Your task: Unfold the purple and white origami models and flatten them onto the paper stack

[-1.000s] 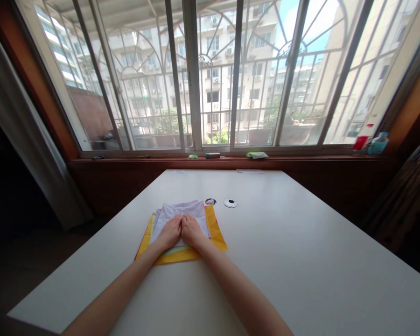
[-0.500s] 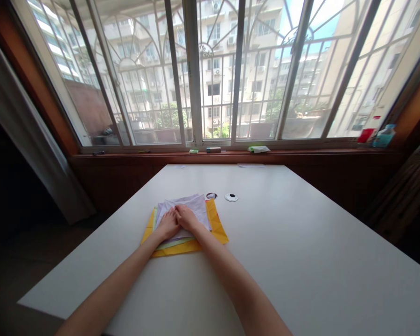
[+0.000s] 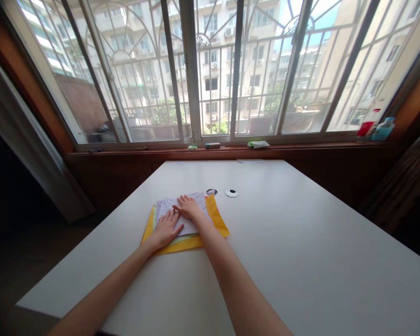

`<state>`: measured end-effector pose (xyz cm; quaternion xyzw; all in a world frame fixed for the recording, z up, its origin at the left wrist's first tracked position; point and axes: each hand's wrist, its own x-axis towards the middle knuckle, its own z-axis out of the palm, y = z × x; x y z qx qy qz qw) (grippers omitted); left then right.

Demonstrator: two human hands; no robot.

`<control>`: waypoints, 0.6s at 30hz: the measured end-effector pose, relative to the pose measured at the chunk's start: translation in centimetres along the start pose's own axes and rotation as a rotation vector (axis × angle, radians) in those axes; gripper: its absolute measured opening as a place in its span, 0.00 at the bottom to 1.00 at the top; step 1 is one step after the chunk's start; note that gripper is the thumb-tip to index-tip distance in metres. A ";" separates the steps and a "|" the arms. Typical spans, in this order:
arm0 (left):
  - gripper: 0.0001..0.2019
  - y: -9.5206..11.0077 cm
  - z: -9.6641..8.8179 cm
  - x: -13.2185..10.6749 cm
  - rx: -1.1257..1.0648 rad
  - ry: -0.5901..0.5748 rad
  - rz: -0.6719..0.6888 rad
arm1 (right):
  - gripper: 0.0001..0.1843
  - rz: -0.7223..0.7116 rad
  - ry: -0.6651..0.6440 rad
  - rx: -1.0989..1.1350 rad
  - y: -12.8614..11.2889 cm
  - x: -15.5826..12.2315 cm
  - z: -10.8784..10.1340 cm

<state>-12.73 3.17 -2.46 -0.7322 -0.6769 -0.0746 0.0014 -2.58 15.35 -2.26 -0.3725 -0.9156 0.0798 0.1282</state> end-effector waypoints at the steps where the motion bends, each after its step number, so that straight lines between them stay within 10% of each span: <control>1: 0.30 -0.1 -0.1 -0.3 0.003 -0.002 0.000 | 0.31 0.029 0.002 -0.013 0.4 0.0 -0.1; 11: 0.26 -0.7 -1.4 -1.5 0.017 0.013 0.036 | 0.36 0.290 0.065 -0.189 4.6 -2.0 -2.2; 18: 0.19 -1.6 -3.2 3.4 0.034 0.066 -0.030 | 0.20 0.056 0.113 -0.324 1.5 -1.9 -3.1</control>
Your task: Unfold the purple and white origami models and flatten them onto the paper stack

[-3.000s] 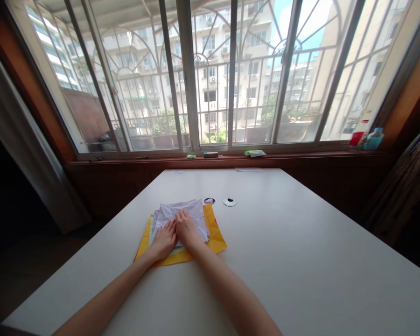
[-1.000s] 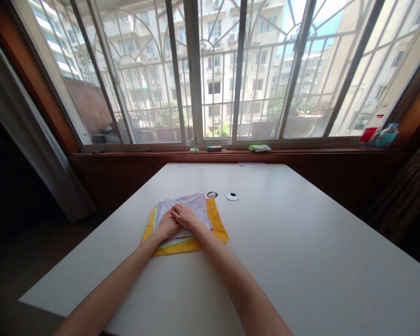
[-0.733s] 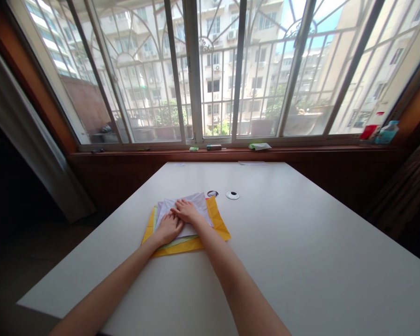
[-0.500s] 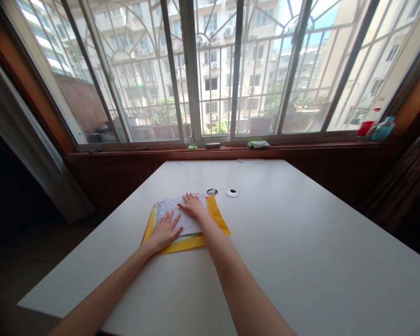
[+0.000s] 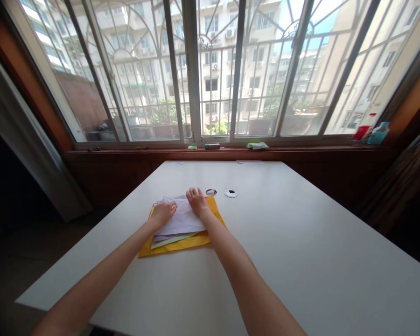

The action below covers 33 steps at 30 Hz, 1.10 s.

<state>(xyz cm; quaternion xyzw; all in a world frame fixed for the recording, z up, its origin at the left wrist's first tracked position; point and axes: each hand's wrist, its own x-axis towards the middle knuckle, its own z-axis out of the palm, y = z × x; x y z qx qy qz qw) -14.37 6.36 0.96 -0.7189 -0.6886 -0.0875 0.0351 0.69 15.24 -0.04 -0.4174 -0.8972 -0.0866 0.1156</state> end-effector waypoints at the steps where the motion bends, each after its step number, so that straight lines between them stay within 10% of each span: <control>1: 0.18 0.0 0.2 0.6 -0.002 0.006 0.006 | 0.18 -0.042 -0.015 -0.004 -0.1 0.1 -0.1; 14: 0.30 -1.3 3.6 2.0 -0.020 -0.046 -0.195 | 0.26 0.018 -0.048 0.129 -3.8 -5.4 0.2; 23: 0.31 -1.6 3.5 1.8 -0.065 0.033 -0.333 | 0.34 0.080 -0.175 0.274 3.1 -12.2 -1.0; 28: 0.22 -0.5 1.4 -0.3 -0.100 0.122 -0.213 | 0.31 0.197 -0.105 0.379 5.6 -13.5 -1.1; 33: 0.30 2.6 -0.8 -4.1 -0.167 0.012 0.206 | 0.28 0.387 0.080 0.559 7.1 -13.3 -1.0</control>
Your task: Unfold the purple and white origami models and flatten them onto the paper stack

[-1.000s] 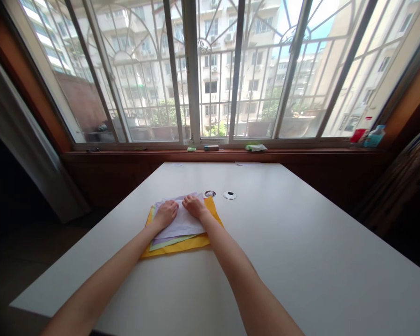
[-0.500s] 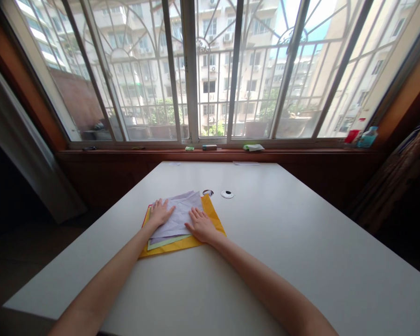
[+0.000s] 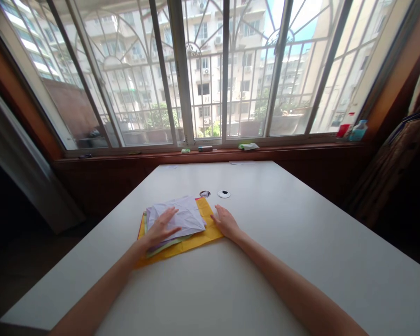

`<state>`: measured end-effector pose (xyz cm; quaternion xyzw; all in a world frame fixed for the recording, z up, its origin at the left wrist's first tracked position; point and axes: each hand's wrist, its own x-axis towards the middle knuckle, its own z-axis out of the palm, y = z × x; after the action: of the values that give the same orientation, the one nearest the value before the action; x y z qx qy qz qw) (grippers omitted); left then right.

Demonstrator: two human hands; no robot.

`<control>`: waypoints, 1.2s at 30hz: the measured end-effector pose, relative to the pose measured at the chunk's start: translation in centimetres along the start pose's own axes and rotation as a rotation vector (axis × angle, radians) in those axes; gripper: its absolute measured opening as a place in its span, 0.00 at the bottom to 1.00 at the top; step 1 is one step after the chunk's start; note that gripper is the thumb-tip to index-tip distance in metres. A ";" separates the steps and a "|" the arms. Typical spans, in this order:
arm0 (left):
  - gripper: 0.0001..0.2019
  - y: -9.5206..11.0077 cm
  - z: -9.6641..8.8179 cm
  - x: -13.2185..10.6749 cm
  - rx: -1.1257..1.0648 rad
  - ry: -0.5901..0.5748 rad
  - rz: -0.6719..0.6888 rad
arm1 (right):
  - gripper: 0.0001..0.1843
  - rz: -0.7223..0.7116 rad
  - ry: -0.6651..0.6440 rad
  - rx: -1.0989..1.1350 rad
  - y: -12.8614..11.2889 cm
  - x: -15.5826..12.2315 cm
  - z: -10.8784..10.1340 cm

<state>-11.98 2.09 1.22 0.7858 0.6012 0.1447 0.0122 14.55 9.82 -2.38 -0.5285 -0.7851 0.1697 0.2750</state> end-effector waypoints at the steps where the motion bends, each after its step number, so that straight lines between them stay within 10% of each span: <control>1: 0.34 0.8 -0.1 -0.5 -0.014 -0.049 0.071 | 0.27 0.033 0.043 0.054 0.2 0.1 -0.2; 6: 0.35 2.5 0.5 -1.7 -0.110 -0.369 0.248 | 0.25 0.172 0.229 0.295 1.6 0.4 -0.9; 18: 0.17 -1.1 0.2 4.3 0.023 -0.115 -0.185 | 0.22 0.211 0.323 0.508 2.4 0.4 -0.7; 27: 0.15 2.3 -0.1 6.3 0.054 -0.033 -0.161 | 0.23 -0.021 0.322 0.264 2.3 -2.2 -3.9; 32: 0.21 6.4 3.4 4.9 0.036 -0.053 -0.019 | 0.37 -0.251 0.200 -0.103 2.4 -3.8 -5.0; 36: 0.32 7.6 5.0 2.8 0.020 -0.107 0.066 | 0.46 -0.349 -0.140 -0.279 1.5 -5.6 -4.4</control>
<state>-2.94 3.36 -1.48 0.8118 0.5750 0.0969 0.0318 19.98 5.15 -1.14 -0.4043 -0.8976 0.0457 0.1694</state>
